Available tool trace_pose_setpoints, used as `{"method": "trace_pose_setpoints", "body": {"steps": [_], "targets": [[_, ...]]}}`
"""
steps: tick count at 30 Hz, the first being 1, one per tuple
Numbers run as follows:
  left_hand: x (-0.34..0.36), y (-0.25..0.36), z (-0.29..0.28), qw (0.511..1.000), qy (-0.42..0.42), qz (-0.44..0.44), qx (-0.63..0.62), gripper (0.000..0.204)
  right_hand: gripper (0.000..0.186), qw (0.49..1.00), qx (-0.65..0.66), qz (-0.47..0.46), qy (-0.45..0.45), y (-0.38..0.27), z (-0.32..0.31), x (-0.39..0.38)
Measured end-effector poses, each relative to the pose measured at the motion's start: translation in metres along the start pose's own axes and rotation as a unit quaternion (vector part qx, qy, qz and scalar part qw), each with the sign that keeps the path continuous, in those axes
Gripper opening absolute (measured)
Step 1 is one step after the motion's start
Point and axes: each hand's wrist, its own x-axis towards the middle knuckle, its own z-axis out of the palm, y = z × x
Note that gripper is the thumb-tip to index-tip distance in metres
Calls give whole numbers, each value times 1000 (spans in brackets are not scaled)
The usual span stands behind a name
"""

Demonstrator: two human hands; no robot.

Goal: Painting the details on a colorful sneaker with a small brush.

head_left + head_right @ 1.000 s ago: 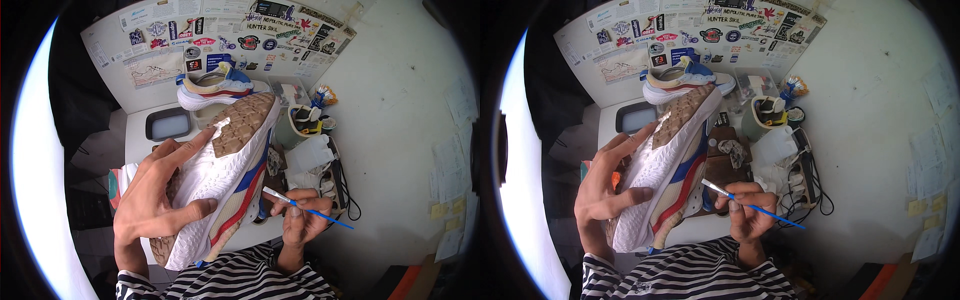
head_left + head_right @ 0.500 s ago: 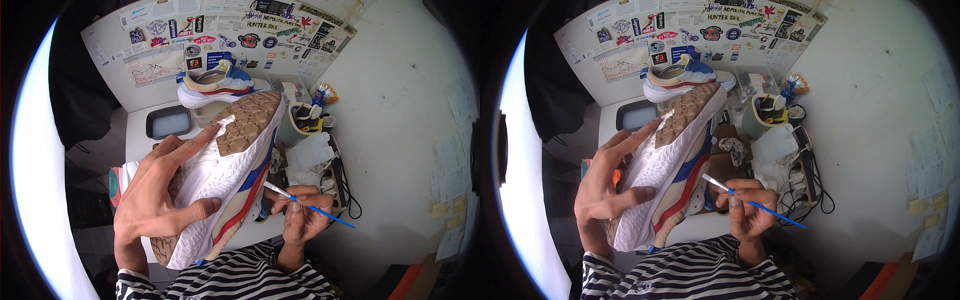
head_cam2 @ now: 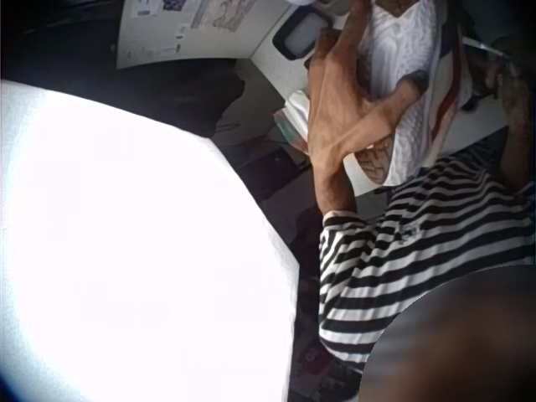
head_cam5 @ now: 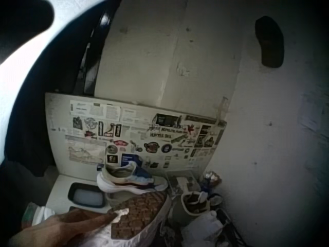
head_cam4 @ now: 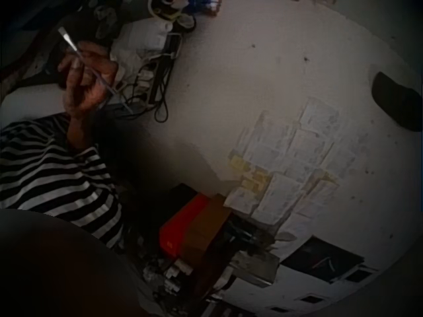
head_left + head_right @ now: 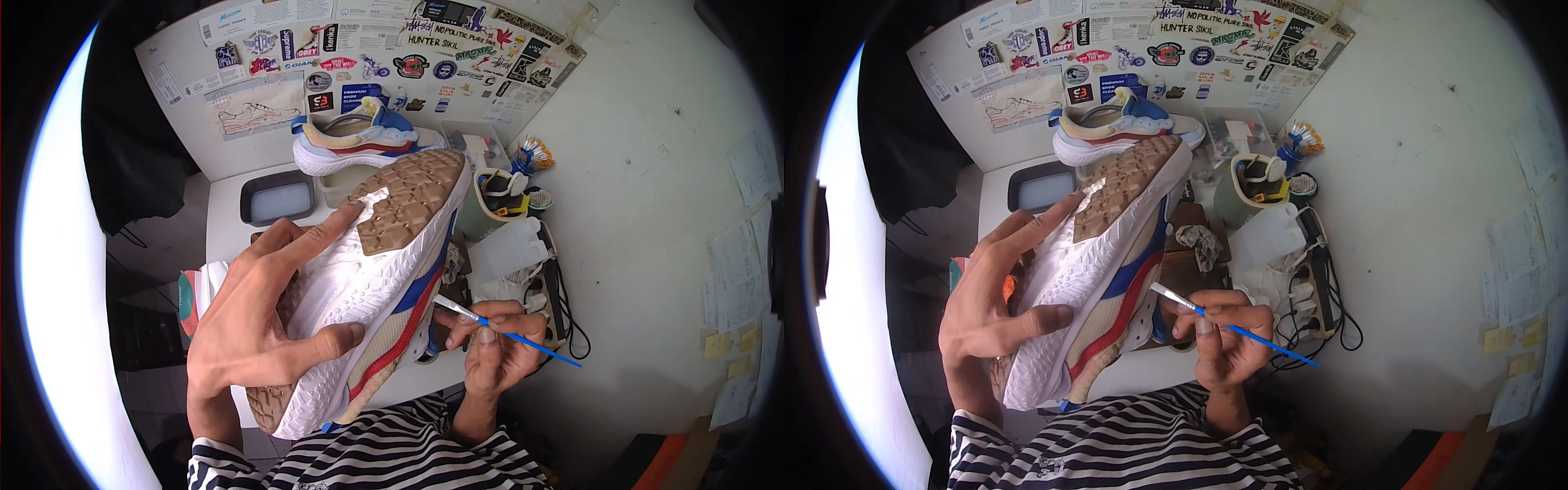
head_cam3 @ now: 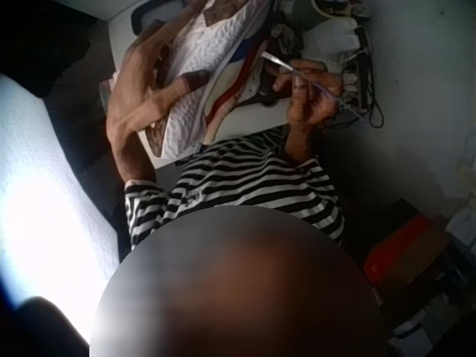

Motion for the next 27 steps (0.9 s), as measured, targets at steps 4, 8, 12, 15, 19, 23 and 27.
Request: {"method": "trace_pose_setpoints", "body": {"steps": [4,8,12,15,19,23,27], "targets": [[0,4,1,1000,-9,-20,-1,109,17,1000,18,0,19,1,0,0],[0,4,1,1000,6,-7,-13,109,16,1000,6,12,7,0,-3,0],[0,-1,1,1000,5,-3,-25,108,16,999,35,6,21,1,0,-1],[4,-2,-1,999,-23,-37,-24,108,16,1000,6,0,1,-1,0,-4],[4,-7,-1,998,-25,-38,-32,109,16,1000,-4,-17,-18,-1,0,-6],[3,-6,-2,999,-23,-30,-21,108,17,999,-30,-18,-28,-2,-1,-8],[4,-2,-3,998,-35,-46,-20,108,18,999,-32,-17,-35,-1,-3,-7]]}}
